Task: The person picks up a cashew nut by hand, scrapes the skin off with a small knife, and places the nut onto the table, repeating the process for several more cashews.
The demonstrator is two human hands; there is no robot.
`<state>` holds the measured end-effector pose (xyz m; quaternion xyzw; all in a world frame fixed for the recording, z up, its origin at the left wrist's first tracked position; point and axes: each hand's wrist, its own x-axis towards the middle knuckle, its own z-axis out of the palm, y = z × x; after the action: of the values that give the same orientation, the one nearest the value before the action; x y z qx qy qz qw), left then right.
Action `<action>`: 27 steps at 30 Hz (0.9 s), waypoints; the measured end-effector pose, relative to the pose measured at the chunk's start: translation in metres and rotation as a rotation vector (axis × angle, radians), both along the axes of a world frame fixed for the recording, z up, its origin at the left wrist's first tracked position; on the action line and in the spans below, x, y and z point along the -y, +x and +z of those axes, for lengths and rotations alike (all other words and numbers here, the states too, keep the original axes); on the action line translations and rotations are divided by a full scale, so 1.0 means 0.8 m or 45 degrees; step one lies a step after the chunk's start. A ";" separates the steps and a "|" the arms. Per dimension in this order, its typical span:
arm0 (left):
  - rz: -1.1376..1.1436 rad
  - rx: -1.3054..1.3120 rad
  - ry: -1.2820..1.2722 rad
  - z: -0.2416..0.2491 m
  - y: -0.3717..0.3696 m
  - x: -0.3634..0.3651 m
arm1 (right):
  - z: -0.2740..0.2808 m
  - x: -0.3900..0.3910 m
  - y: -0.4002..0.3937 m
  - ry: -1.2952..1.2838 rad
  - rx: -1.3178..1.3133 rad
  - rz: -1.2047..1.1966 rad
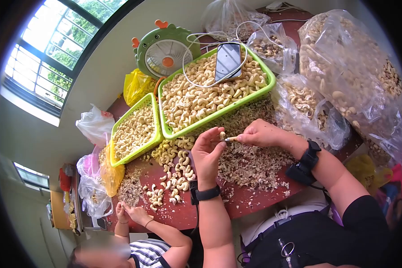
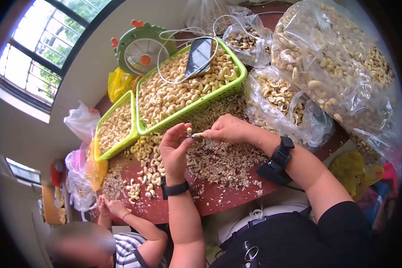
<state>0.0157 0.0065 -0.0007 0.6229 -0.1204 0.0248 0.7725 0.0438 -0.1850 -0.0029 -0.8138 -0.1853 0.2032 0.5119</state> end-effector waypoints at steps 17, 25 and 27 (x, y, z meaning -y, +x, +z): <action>0.087 -0.273 0.118 0.012 -0.003 -0.002 | 0.005 0.004 0.000 -0.009 -0.062 -0.063; 0.062 -0.078 0.049 0.003 0.000 0.003 | 0.003 0.006 0.002 -0.005 -0.052 -0.090; 0.046 -0.068 0.031 0.004 0.000 0.002 | 0.003 0.006 0.002 0.055 -0.040 -0.022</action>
<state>0.0154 0.0048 0.0022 0.6347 -0.0887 0.0205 0.7674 0.0452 -0.1895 -0.0004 -0.8009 -0.1745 0.2075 0.5339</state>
